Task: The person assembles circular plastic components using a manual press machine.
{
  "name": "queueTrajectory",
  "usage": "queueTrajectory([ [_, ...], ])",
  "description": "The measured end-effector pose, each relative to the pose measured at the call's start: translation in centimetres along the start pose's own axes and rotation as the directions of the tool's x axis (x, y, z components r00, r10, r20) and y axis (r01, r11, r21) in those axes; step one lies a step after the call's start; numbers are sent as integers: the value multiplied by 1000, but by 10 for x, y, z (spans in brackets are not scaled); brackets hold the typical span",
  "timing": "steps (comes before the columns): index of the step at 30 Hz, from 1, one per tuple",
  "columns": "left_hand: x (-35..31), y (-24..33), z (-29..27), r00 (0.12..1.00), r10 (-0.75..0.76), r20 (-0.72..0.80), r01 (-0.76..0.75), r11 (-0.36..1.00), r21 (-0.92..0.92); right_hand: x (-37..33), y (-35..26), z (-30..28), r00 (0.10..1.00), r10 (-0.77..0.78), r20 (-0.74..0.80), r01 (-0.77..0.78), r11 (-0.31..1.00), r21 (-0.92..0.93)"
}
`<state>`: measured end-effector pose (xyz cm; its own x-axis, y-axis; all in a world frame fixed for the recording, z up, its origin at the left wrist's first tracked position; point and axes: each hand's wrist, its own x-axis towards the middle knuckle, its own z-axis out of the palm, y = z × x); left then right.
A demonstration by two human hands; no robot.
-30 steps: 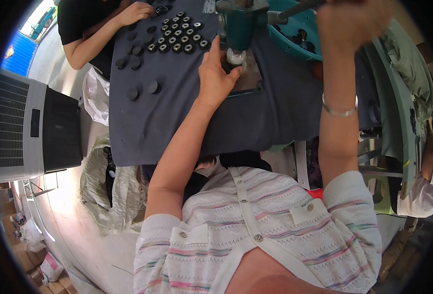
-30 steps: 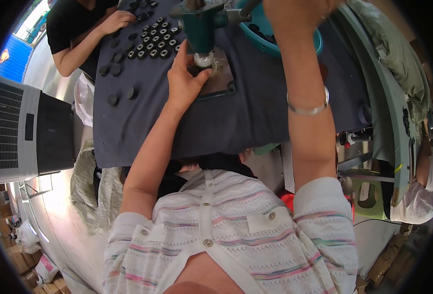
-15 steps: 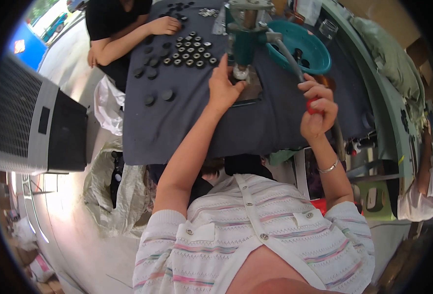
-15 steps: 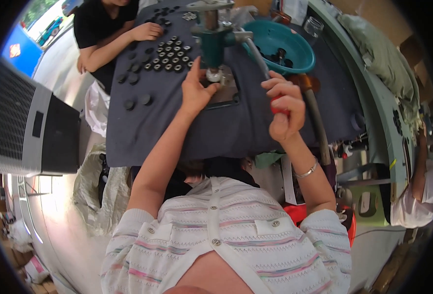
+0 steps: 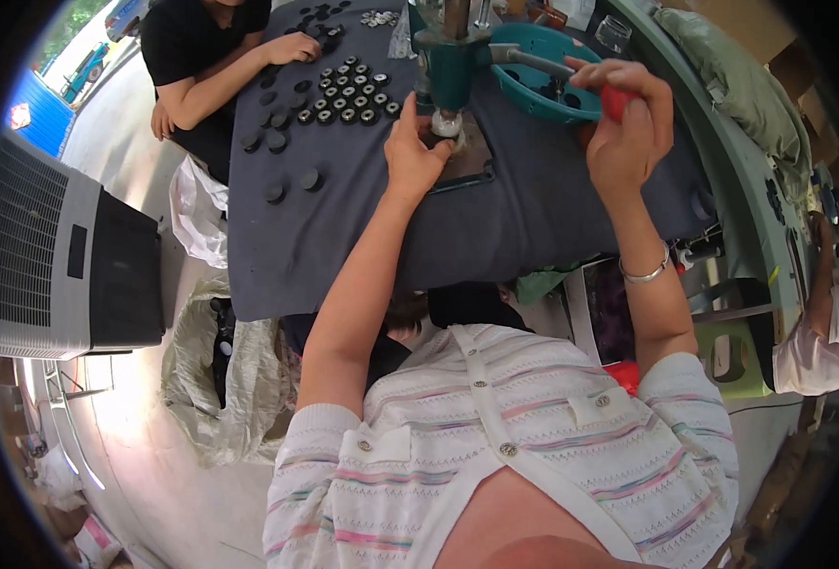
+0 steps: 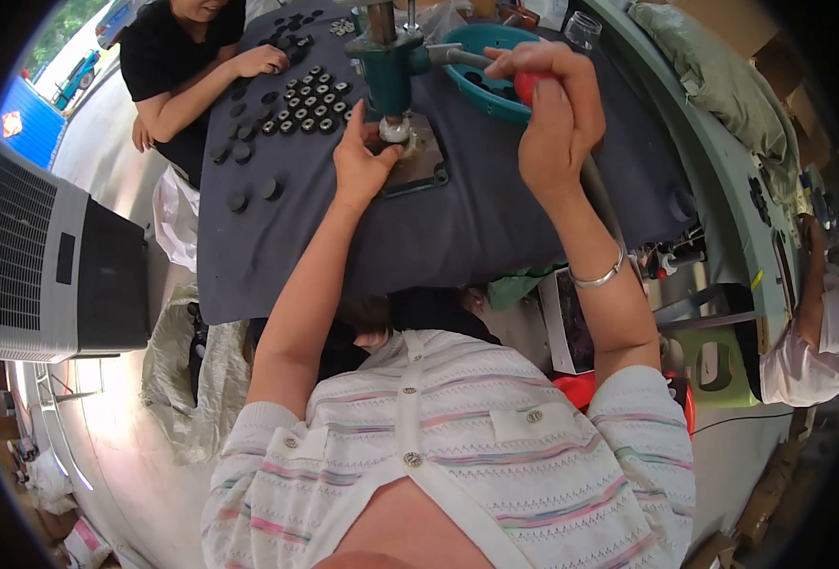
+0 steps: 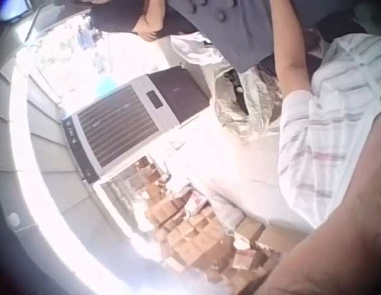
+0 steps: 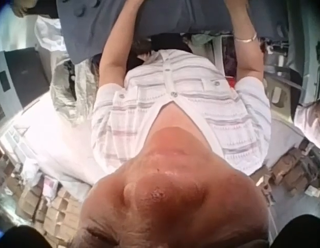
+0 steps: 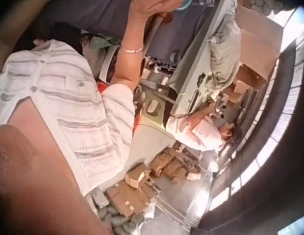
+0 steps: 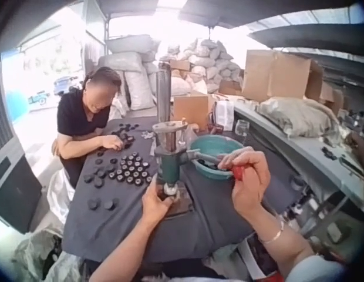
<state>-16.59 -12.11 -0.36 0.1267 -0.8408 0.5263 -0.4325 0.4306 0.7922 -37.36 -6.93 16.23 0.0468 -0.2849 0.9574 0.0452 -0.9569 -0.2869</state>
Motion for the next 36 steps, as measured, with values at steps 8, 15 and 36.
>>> queueTrajectory([
  [8, 0, 14, 0, 999, 44, 18, -44, 999, -4, -93, -10, -14, 997, -64, 54, 74, 974, -215],
  [15, 0, -10, 0, 997, -1, -78, -7, 996, -94, 4, -2, -4, 996, 7, 88, -6, 1000, -7],
  [36, -98, -16, -260, 935, -110, -337, 277, 820, 501, 158, 158, 53, 954, 265, -140, -262, 964, 42],
])
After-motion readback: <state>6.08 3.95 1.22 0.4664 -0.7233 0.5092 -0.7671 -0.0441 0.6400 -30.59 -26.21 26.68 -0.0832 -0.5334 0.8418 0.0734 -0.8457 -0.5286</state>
